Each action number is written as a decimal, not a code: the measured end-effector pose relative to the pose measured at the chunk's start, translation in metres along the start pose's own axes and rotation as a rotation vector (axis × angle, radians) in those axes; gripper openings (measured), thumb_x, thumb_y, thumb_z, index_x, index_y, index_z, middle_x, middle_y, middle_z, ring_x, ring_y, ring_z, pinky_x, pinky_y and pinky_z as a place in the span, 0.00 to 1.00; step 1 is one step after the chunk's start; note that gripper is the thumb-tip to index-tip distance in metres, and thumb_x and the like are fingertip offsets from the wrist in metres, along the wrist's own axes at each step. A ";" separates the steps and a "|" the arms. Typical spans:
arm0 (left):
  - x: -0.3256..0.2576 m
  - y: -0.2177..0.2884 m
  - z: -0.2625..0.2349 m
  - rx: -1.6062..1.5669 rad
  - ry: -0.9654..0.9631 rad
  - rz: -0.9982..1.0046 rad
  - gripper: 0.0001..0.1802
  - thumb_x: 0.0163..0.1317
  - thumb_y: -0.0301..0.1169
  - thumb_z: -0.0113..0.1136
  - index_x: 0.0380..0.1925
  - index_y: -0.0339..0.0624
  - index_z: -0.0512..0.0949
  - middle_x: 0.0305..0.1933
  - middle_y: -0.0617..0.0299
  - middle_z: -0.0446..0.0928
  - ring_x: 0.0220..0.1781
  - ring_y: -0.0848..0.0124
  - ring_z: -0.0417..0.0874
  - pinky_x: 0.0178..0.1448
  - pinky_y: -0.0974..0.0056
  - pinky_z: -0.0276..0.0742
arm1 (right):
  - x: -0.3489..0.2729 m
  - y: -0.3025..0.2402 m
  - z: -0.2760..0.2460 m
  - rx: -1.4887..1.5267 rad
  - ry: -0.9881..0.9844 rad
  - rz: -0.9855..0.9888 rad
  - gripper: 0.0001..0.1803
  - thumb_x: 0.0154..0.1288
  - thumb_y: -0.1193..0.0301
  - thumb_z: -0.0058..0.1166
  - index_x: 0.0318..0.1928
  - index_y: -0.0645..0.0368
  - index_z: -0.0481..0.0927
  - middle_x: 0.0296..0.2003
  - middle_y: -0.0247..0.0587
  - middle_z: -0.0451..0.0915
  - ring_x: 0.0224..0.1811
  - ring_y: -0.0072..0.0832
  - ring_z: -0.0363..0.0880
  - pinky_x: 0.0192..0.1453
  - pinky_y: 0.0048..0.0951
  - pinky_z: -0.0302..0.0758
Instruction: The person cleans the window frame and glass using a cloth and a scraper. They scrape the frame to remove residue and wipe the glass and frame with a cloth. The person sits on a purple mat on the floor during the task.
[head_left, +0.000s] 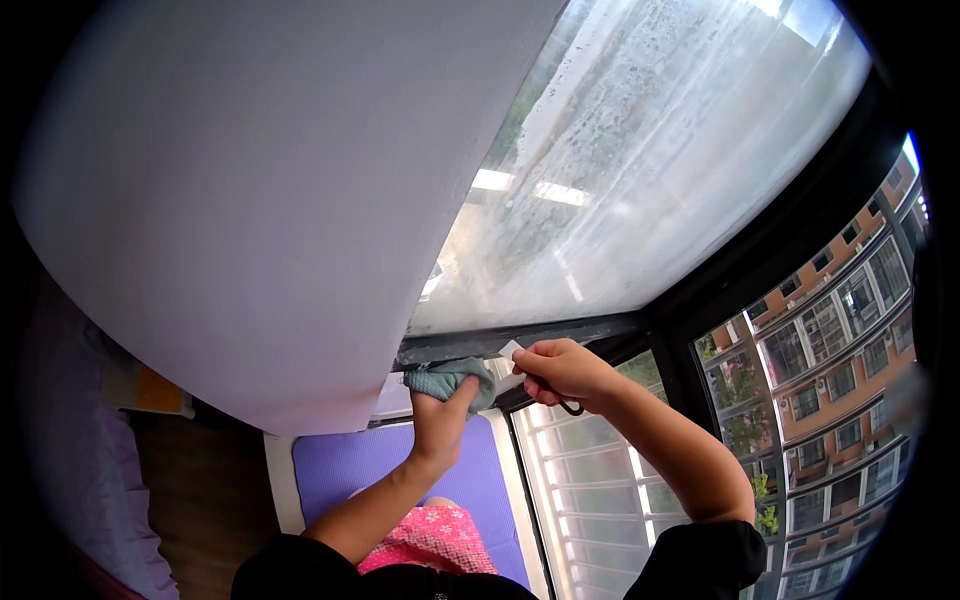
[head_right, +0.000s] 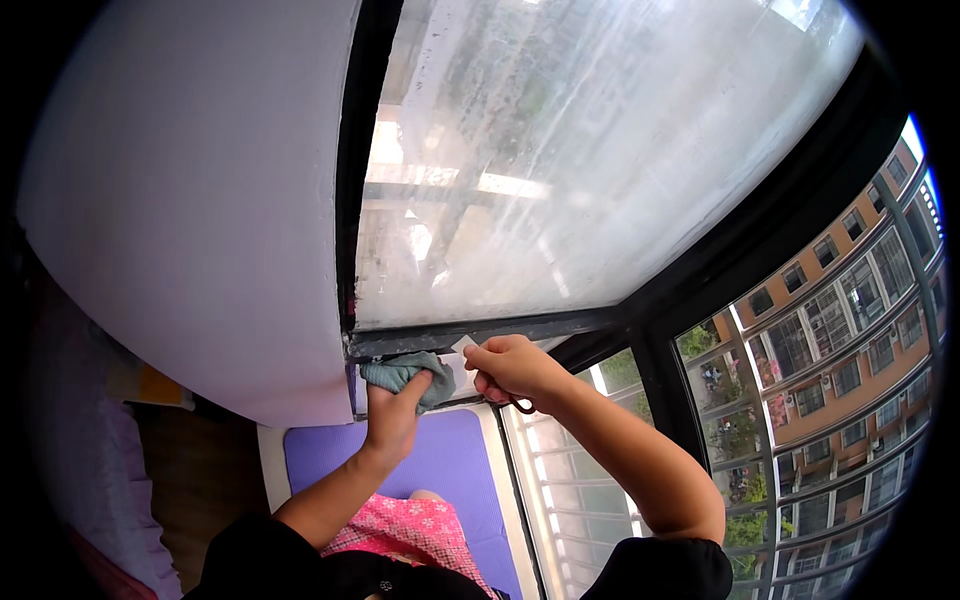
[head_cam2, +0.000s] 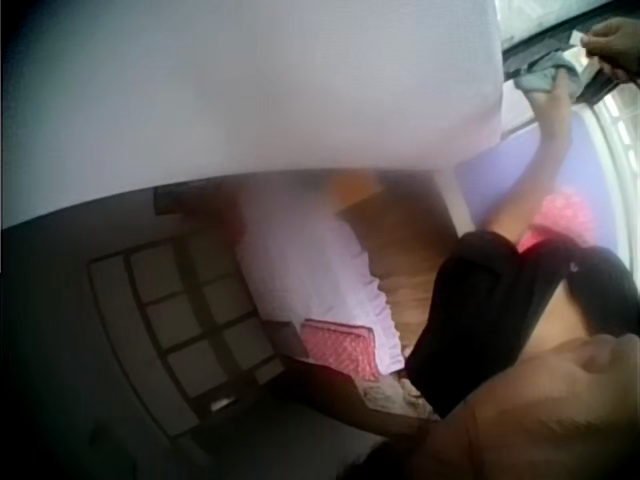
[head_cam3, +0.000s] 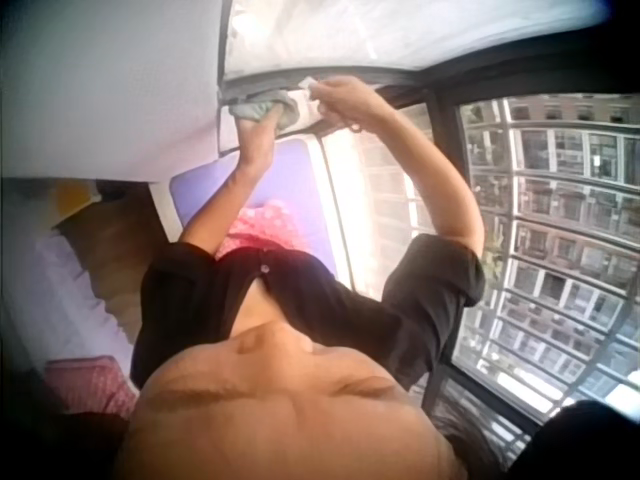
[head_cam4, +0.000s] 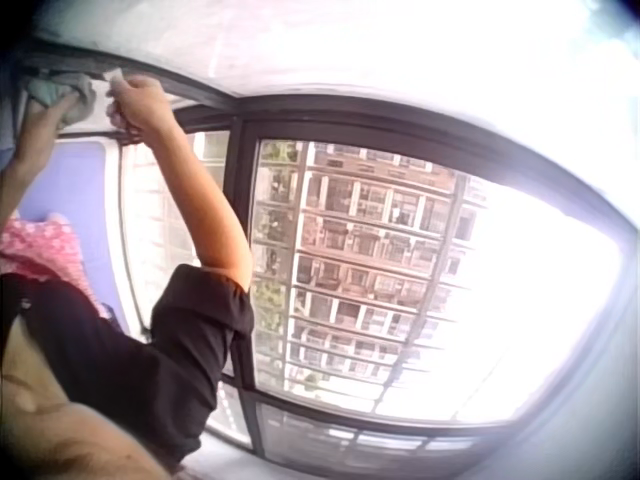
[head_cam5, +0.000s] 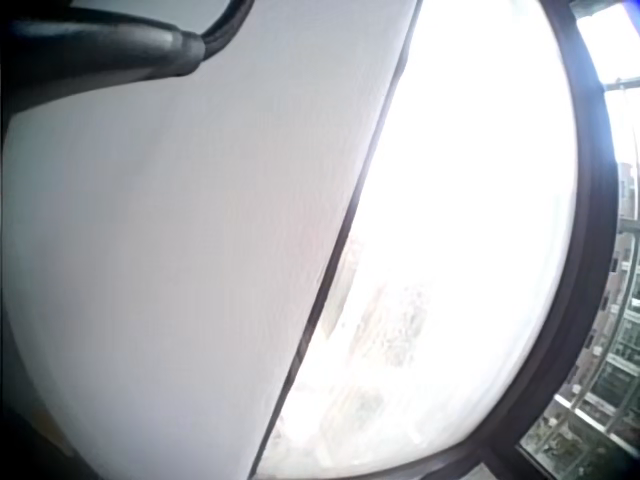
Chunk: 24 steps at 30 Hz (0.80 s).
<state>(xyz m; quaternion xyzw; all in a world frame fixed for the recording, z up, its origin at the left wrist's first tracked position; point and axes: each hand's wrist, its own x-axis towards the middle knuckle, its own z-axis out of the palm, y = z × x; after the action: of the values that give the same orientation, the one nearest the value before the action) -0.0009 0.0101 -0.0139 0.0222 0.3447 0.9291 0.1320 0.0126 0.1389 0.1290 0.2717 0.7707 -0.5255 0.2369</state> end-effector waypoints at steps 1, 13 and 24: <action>-0.001 0.001 0.001 -0.006 0.000 0.001 0.21 0.50 0.15 0.54 0.45 0.36 0.66 0.44 0.62 0.70 0.45 0.74 0.72 0.49 0.70 0.69 | 0.004 0.002 0.000 -0.033 0.019 -0.007 0.14 0.64 0.63 0.45 0.30 0.63 0.72 0.16 0.31 0.70 0.13 0.16 0.63 0.15 0.17 0.58; 0.001 -0.006 0.008 0.062 0.058 0.026 0.19 0.52 0.16 0.54 0.45 0.37 0.68 0.43 0.64 0.72 0.44 0.75 0.73 0.49 0.70 0.70 | 0.023 0.001 -0.008 -0.102 -0.020 -0.028 0.15 0.62 0.64 0.49 0.24 0.62 0.72 0.13 0.31 0.66 0.10 0.15 0.57 0.13 0.18 0.52; 0.007 -0.013 0.019 0.073 0.159 0.001 0.17 0.50 0.16 0.54 0.42 0.39 0.70 0.40 0.67 0.73 0.41 0.76 0.74 0.46 0.71 0.69 | 0.019 -0.007 -0.001 -0.075 -0.024 -0.006 0.14 0.61 0.64 0.48 0.23 0.61 0.71 0.12 0.30 0.66 0.09 0.15 0.56 0.12 0.19 0.49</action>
<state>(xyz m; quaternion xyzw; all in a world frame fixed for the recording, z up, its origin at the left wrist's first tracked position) -0.0019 0.0334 -0.0078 -0.0468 0.3879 0.9147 0.1030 -0.0066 0.1405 0.1217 0.2539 0.7877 -0.5001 0.2547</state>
